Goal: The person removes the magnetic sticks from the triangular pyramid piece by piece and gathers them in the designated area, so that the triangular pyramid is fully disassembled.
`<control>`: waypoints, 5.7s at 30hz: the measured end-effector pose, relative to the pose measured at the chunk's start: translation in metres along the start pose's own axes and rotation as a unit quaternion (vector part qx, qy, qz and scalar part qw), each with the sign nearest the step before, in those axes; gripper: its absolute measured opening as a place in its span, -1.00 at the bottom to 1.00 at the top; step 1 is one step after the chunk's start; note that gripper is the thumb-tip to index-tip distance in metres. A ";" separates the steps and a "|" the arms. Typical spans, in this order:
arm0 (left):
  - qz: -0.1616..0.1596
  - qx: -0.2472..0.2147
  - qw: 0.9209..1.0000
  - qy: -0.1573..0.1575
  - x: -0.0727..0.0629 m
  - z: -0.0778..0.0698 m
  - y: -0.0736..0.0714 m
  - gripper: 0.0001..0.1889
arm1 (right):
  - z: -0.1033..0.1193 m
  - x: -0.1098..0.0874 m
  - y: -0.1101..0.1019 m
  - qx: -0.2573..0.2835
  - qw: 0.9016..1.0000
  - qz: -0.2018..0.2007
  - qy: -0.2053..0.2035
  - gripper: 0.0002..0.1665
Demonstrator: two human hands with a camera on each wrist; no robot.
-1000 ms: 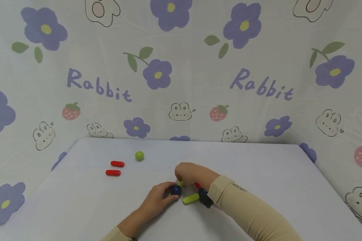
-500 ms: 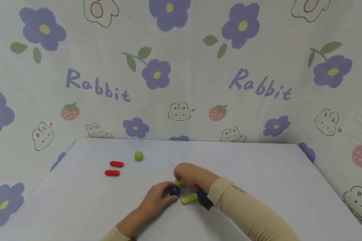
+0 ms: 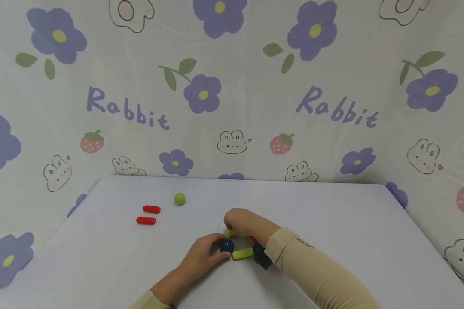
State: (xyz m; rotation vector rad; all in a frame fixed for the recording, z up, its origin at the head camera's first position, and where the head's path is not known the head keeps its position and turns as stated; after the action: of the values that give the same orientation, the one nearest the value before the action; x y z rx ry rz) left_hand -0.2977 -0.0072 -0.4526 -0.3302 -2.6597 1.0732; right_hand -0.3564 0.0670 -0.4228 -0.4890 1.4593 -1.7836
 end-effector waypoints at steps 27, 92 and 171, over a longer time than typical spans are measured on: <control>0.015 0.006 0.999 -0.028 0.002 0.003 0.002 -0.59 | -0.035 -0.021 -0.011 -0.046 0.995 -0.033 0.087 -0.67; -0.230 -0.071 0.952 -0.191 0.071 0.100 -0.069 -0.55 | -0.038 -0.024 -0.005 0.001 0.996 -0.051 0.072 -0.66; 0.133 0.020 0.991 -0.024 -0.017 0.008 -0.012 -0.78 | 0.034 -0.081 0.032 0.093 0.978 -0.184 0.026 -0.58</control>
State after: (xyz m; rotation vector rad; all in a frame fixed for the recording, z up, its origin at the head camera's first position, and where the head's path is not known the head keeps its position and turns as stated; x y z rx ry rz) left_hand -0.2854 -0.0254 -0.4522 -0.6761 -2.6873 1.2217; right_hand -0.2709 0.1048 -0.4305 -0.6527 1.2790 -2.2140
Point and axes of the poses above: each hand's wrist, its own x-axis towards the middle knuckle, its own y-axis out of the palm, z = x × y, the point moved 8 cm from there along x, towards the middle knuckle, and after that the axes turned 12 degrees about -y, right-handed, at the moved point
